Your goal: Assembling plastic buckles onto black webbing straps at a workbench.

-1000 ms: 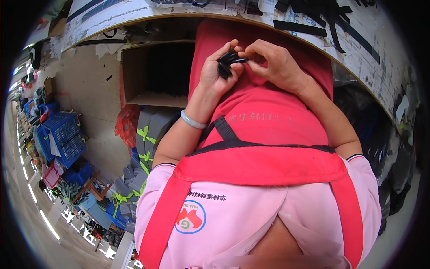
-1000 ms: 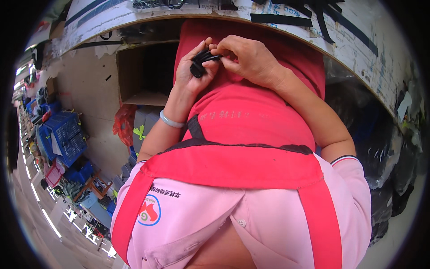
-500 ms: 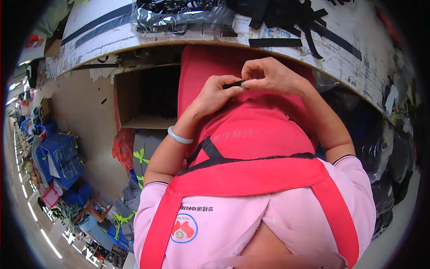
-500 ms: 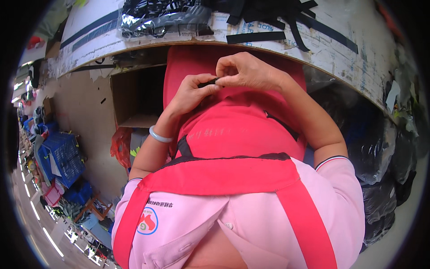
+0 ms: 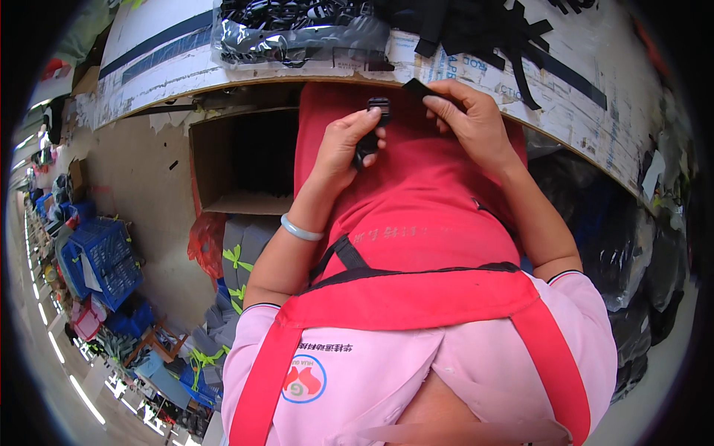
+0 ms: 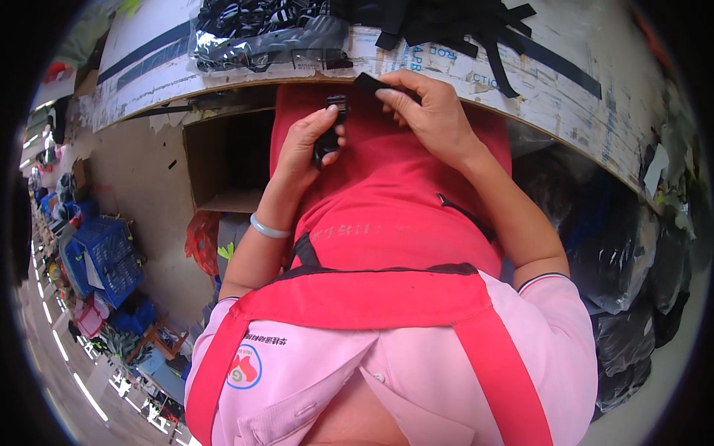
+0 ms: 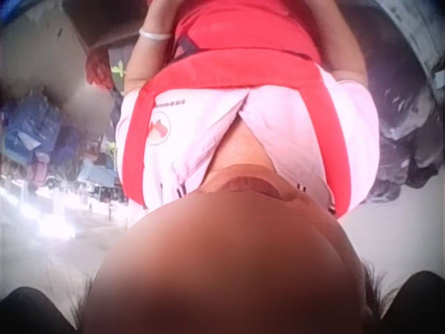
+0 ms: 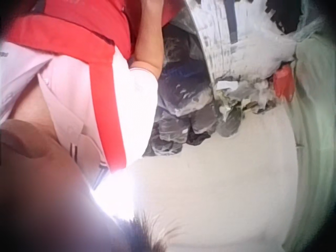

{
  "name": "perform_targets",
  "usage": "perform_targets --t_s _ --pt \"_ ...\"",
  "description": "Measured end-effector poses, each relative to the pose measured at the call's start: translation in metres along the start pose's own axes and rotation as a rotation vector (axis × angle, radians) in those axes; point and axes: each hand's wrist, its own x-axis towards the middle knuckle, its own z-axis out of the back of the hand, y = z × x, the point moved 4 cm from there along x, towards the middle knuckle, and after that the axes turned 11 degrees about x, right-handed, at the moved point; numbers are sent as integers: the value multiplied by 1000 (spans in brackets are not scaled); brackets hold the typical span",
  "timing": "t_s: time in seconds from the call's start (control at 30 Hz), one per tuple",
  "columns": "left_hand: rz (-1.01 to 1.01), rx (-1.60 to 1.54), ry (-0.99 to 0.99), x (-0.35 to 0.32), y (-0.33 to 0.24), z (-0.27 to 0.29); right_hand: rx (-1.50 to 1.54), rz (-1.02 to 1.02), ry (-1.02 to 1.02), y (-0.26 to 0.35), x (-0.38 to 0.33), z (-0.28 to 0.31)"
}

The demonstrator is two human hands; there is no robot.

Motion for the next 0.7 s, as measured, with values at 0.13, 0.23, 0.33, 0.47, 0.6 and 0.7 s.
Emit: perform_targets --t_s 0.13,0.23,0.33,0.47,0.6,0.7 --pt "-174 203 -109 0 -11 -15 383 -434 127 -17 -5 -25" --pt "-250 256 -119 -1 -16 -18 475 -575 137 -27 -6 -29" --pt "-308 346 -171 2 -16 -18 618 -657 131 -32 -6 -32" --pt "-667 607 -263 8 -20 -18 903 -655 108 -35 -3 -39" --pt "-782 723 -300 7 -28 -24 917 -584 35 -35 2 -41" --pt "-898 843 -308 5 -30 -25 779 -492 -45 -38 4 -38"
